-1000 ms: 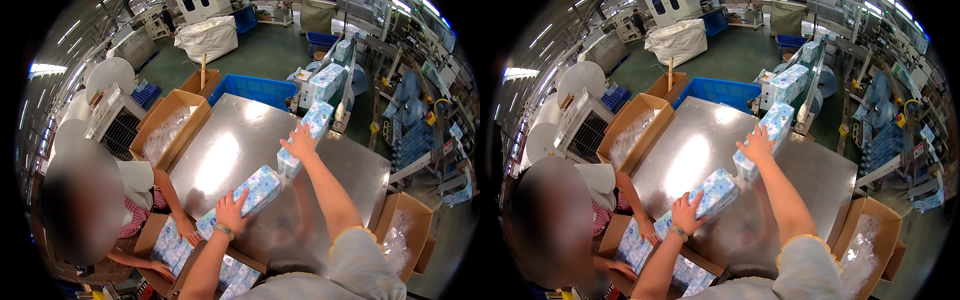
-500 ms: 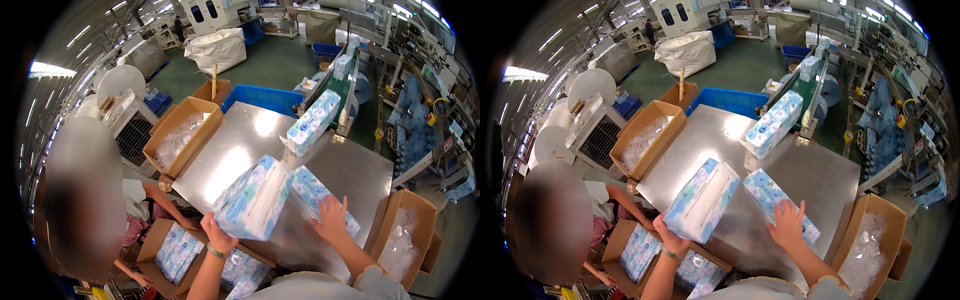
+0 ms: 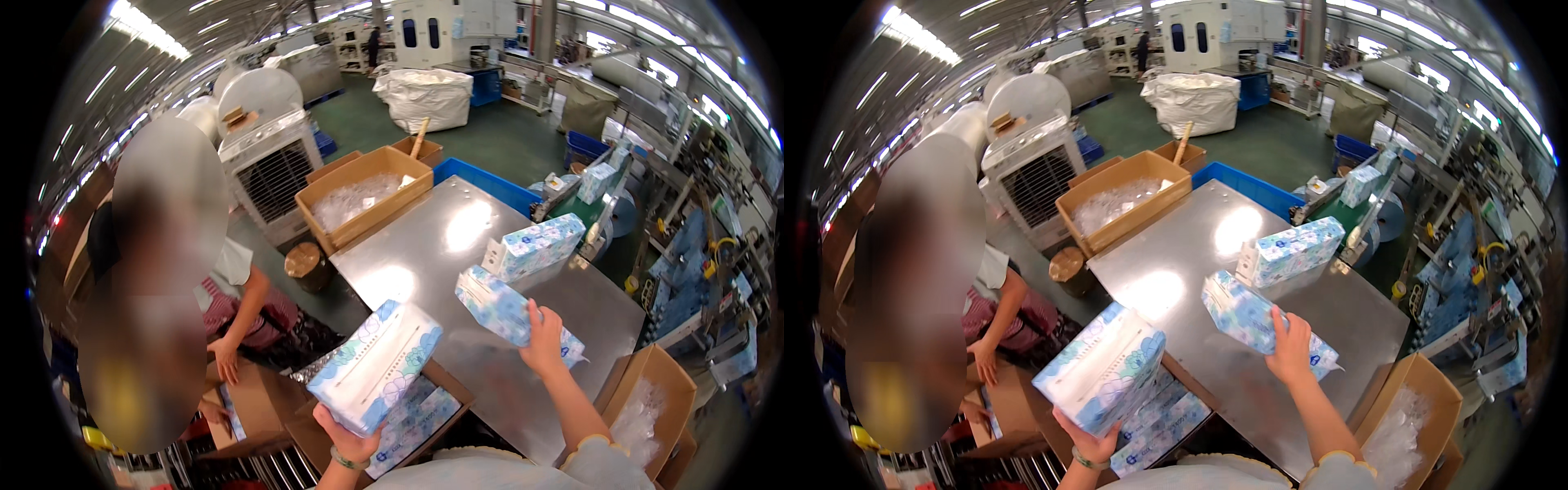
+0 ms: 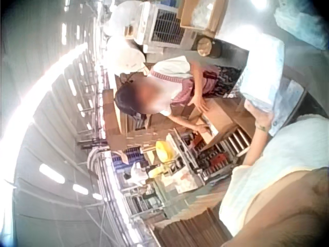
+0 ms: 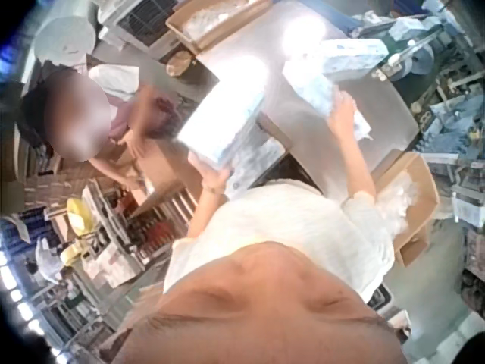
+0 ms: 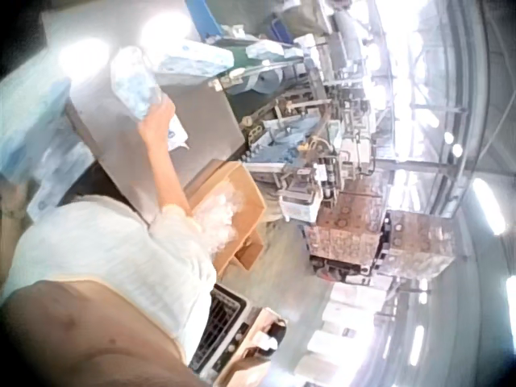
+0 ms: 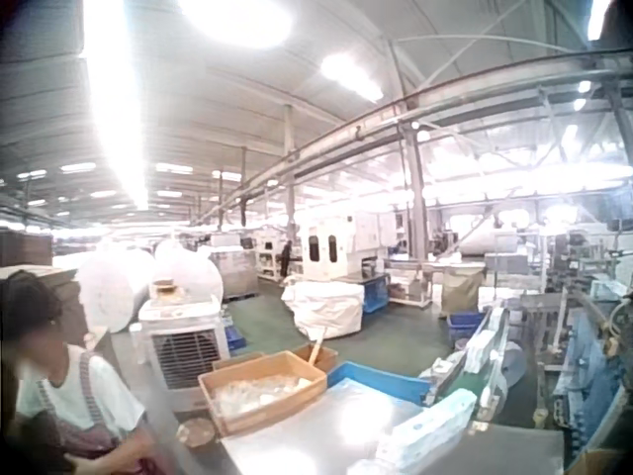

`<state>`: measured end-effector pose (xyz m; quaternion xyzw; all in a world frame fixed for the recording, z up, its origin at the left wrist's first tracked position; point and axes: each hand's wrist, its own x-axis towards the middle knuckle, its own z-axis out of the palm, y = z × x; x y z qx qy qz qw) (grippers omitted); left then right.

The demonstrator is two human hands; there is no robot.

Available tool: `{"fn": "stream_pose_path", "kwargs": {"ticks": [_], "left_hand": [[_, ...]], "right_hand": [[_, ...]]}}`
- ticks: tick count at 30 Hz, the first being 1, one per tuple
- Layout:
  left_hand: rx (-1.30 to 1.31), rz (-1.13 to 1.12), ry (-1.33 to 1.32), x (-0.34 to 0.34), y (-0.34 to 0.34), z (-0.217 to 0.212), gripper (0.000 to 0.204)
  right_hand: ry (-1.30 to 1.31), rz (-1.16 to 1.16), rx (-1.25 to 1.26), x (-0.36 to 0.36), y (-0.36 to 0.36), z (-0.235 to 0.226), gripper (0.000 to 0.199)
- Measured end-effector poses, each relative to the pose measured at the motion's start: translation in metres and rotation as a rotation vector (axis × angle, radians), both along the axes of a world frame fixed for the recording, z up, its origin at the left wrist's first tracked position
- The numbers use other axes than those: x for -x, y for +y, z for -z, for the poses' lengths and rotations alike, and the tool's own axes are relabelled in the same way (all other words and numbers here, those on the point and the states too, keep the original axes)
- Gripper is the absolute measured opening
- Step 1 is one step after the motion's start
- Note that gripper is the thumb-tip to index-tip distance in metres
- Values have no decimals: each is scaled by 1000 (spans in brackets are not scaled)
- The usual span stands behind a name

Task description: The person picks up plastic-wrapped packages of tissue paper from a table and places them into cardboard boxes, then moves the filled boxes onto a conveyor belt for sealing.

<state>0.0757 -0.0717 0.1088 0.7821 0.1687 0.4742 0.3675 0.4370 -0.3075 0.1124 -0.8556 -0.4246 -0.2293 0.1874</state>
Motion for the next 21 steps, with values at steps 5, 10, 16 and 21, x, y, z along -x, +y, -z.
{"fn": "stream_pose_path", "kwargs": {"ticks": [5, 10, 16, 21], "left_hand": [[-326, -157, 655, 74, -6, 30, 100], [-179, 99, 1054, 39, -4, 105, 105], [41, 24, 1338, 64, 8, 151, 105], [111, -67, 1456, 95, 9, 155, 88]], "right_hand": [[259, -249, -348, 50, 18, -26, 96], [725, -447, -237, 106, 53, -72, 97], [622, -837, -147, 158, 88, -79, 106], [430, -1078, -172, 184, 127, -71, 109]]}}
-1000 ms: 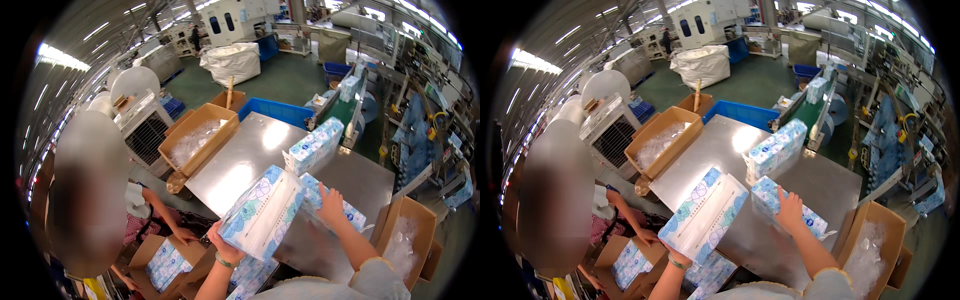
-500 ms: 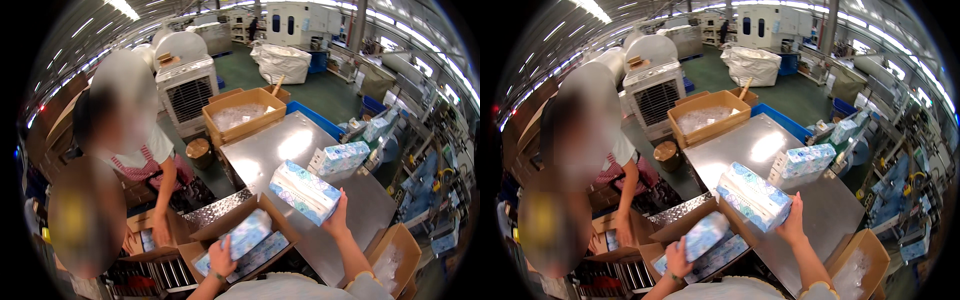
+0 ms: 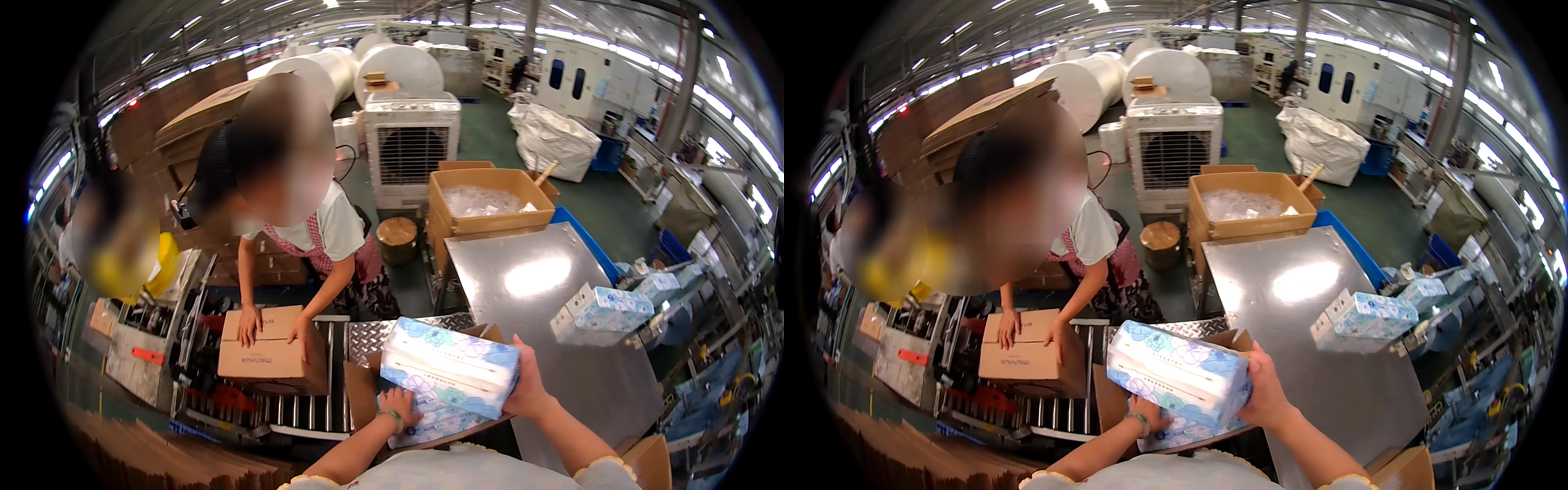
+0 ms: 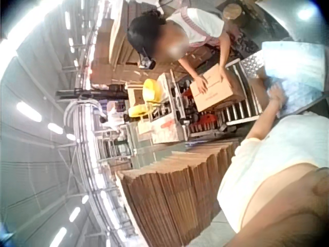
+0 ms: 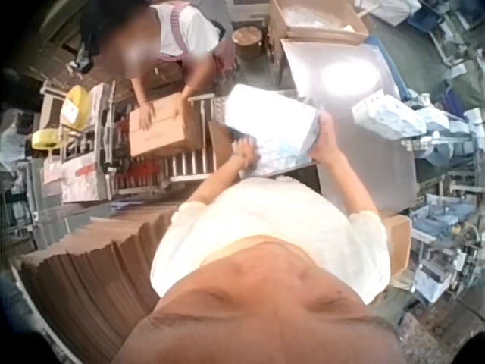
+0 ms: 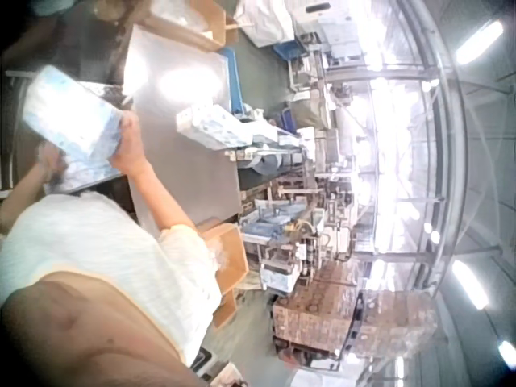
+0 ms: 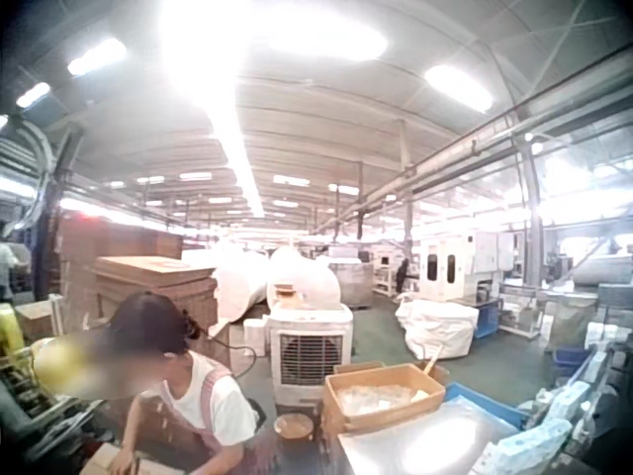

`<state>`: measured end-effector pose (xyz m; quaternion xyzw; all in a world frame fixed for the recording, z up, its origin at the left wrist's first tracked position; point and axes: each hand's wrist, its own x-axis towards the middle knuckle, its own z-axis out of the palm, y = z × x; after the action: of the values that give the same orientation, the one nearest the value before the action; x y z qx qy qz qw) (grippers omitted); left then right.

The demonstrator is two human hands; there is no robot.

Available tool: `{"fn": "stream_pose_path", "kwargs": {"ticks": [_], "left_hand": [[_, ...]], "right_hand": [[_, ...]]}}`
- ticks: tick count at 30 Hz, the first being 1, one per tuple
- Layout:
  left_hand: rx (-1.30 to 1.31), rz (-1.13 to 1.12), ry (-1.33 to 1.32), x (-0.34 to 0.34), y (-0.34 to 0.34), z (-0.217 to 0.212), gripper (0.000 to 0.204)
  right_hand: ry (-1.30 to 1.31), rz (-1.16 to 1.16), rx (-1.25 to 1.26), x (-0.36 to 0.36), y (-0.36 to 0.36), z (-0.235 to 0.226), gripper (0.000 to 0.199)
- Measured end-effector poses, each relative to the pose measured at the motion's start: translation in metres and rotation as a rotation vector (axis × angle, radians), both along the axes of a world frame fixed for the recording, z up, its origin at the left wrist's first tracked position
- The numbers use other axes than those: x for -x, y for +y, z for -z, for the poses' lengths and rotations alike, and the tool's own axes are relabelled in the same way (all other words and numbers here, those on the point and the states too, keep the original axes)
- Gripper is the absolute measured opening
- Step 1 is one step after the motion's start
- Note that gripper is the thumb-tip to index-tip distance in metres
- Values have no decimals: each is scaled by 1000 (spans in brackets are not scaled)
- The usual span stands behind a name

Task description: The person picks up plastic-wrapped packages of tissue paper from a table and places them into cardboard boxes, then moves the filled boxes onto a conveyor belt for sealing.

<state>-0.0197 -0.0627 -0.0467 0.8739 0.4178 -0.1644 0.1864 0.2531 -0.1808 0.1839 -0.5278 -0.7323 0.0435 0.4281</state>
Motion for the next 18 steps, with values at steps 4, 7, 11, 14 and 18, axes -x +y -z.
{"fn": "stream_pose_path", "kwargs": {"ticks": [4, 7, 11, 14, 18], "left_hand": [[-2, -8, 62, -1, -2, -9, 80], [55, 20, 65, 1, 6, -36, 96], [29, 73, -187, 25, 7, 13, 99], [88, 34, -79, 14, 1, 1, 103], [75, -44, -8, 20, 1, -1, 109]], "right_hand": [[-117, -27, -43, -8, 6, 22, 120], [-141, 1, 78, 0, 10, 30, 111], [-128, -192, -41, 25, 14, 14, 96], [-105, -222, -58, 16, 0, 26, 93], [-37, -209, -62, 9, -2, 23, 91]]}}
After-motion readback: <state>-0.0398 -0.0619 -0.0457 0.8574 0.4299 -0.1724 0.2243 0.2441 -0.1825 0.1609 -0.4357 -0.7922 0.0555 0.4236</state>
